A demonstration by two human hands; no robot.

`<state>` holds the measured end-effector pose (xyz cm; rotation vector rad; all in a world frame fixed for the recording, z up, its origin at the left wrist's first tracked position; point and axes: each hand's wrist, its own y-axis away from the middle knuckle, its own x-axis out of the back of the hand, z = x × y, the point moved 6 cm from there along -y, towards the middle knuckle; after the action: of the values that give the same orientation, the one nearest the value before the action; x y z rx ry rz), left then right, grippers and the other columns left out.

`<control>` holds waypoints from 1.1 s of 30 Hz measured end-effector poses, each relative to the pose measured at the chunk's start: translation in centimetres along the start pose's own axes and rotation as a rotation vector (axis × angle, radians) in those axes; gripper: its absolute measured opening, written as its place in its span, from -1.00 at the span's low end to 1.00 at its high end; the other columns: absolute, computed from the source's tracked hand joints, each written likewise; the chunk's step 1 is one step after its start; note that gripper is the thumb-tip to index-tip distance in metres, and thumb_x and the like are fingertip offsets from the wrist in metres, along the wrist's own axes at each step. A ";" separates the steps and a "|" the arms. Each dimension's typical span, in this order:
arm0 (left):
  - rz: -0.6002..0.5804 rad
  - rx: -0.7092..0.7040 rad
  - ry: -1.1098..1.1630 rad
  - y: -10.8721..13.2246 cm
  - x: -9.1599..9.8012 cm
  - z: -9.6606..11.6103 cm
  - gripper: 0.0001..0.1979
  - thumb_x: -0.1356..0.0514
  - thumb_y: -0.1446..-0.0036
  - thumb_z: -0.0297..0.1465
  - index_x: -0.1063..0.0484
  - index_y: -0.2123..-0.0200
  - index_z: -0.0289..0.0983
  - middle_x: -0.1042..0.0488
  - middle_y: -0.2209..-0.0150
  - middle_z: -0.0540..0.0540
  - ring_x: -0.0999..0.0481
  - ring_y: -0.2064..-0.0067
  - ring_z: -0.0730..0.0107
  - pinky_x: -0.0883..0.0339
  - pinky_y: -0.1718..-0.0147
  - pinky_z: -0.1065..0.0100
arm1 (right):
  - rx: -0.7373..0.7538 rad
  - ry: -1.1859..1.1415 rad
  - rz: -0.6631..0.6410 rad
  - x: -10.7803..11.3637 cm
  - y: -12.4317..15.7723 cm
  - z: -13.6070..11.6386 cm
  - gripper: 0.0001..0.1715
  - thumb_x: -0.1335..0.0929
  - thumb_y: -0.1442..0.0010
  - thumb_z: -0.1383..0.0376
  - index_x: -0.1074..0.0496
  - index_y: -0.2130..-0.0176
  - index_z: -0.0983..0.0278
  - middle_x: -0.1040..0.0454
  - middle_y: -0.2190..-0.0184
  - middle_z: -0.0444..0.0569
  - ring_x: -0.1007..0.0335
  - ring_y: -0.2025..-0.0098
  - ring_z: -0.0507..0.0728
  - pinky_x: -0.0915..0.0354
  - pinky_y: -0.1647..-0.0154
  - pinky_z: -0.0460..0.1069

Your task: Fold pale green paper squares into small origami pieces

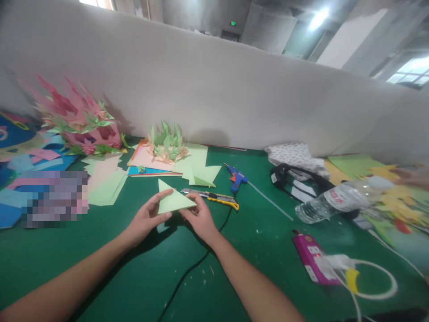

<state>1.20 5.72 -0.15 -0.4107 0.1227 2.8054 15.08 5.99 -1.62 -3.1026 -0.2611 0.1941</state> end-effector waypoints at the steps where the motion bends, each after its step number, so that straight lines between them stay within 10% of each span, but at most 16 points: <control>1: 0.001 0.005 -0.003 0.0 0.0 0.0 -0.44 -0.25 0.10 -0.44 -0.23 -0.03 -0.25 -0.34 0.00 -0.16 -0.33 0.03 0.24 -0.24 0.09 0.28 | -0.004 0.004 0.001 0.0 0.0 0.0 -0.66 -0.39 0.02 0.26 -0.24 0.22 0.17 -0.32 0.48 -0.22 -0.27 0.52 -0.02 -0.25 0.49 -0.10; 25: -0.015 -0.140 -0.332 0.3 -0.4 -0.3 -0.74 -0.18 0.02 -0.43 -0.28 0.20 -0.24 -0.28 0.18 -0.08 -0.33 0.20 0.37 -0.25 0.22 0.35 | 0.104 0.121 -0.036 -0.3 0.4 -1.2 -0.63 -0.35 0.03 0.36 -0.27 0.16 0.17 -0.34 0.24 -0.09 -0.31 0.29 0.08 -0.28 0.33 -0.06; 33: 0.032 -0.082 0.006 -0.3 -0.2 -0.5 -0.68 -0.23 0.07 -0.40 -0.14 0.27 -0.20 -0.27 0.17 -0.03 -0.36 0.19 0.42 -0.31 0.28 0.39 | 0.399 0.392 0.058 0.0 1.0 -3.1 -0.88 -0.31 0.01 0.40 -0.26 0.39 0.22 -0.34 0.16 -0.02 -0.24 0.07 0.17 -0.15 0.06 0.05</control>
<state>1.58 5.90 -0.58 -0.4400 0.0157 2.8480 15.58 4.98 1.39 -2.6756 -0.1032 -0.3207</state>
